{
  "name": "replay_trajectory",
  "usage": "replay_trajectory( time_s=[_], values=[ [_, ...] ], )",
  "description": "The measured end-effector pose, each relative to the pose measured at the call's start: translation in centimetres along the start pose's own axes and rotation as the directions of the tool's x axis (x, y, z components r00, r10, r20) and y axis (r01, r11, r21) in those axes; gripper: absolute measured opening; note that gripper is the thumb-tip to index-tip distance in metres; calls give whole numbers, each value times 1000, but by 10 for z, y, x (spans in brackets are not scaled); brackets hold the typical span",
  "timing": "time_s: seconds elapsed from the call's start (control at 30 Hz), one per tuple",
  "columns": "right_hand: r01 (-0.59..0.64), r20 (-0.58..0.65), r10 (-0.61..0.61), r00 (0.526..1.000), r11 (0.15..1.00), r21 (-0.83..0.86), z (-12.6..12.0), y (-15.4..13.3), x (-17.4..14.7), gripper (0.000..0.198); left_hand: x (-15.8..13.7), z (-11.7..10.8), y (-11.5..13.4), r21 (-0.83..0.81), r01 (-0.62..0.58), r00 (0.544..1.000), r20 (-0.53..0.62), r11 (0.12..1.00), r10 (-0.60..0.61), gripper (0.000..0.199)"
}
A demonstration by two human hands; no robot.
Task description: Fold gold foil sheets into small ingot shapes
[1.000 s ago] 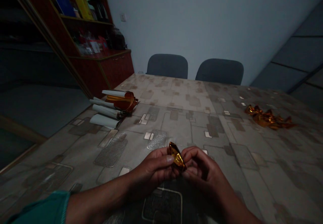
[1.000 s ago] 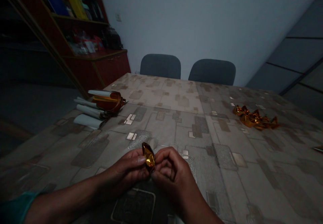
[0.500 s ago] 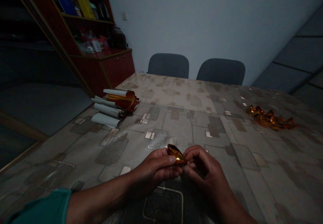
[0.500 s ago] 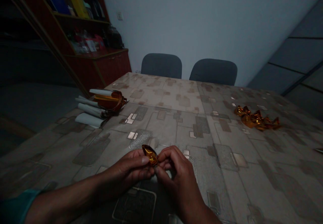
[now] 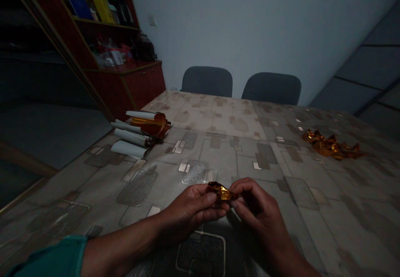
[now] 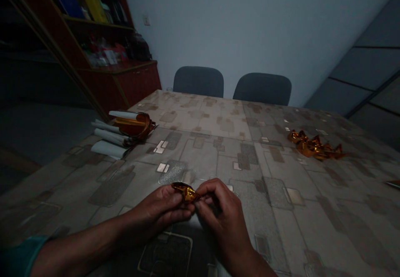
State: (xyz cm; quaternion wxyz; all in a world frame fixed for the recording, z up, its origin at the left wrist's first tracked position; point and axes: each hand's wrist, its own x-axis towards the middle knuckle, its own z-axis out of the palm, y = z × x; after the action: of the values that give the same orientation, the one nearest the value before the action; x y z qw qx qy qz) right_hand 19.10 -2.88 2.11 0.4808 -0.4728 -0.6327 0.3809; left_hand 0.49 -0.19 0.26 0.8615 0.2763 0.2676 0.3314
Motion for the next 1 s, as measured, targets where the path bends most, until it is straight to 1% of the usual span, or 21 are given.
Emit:
replay_trajectory(
  time_s=[0.17,0.23,0.3,0.37,0.43,0.57,0.77,0.87,1.0],
  values=[
    [-16,3,16,1000,1000,23,0,2,-2,3,-1,0,0,1,-13,1000,1,1000,13,31],
    [7,-18,-7,1000,1000,-6,0,3,-3,7,-1,1,0,6,-14,1000,3,1000,14,33],
    [105,-10,-106,994,991,-77,-2,2,-2,12,0,1,0,23,-9,1000,-6,1000,9,36],
    [228,61,-221,973,962,-152,-3,-1,-1,18,0,1,0,44,-10,1000,-10,999,10,37],
    [312,141,-288,947,931,-191,-5,-3,0,23,1,0,0,52,-20,1000,-2,998,20,34],
    [380,209,-335,919,893,-242,-6,-5,0,30,2,-1,0,27,-17,1000,23,999,17,29],
    [490,201,-449,871,828,-274,-1,-3,-2,22,3,0,-1,5,14,999,39,1000,-14,33],
    [495,208,-451,868,822,-282,-1,-6,-3,20,3,0,-1,-4,23,998,62,1000,-23,34],
    [482,244,-424,872,829,-284,-3,-5,-2,23,3,-3,-1,23,38,996,75,999,-40,37]
  ],
)
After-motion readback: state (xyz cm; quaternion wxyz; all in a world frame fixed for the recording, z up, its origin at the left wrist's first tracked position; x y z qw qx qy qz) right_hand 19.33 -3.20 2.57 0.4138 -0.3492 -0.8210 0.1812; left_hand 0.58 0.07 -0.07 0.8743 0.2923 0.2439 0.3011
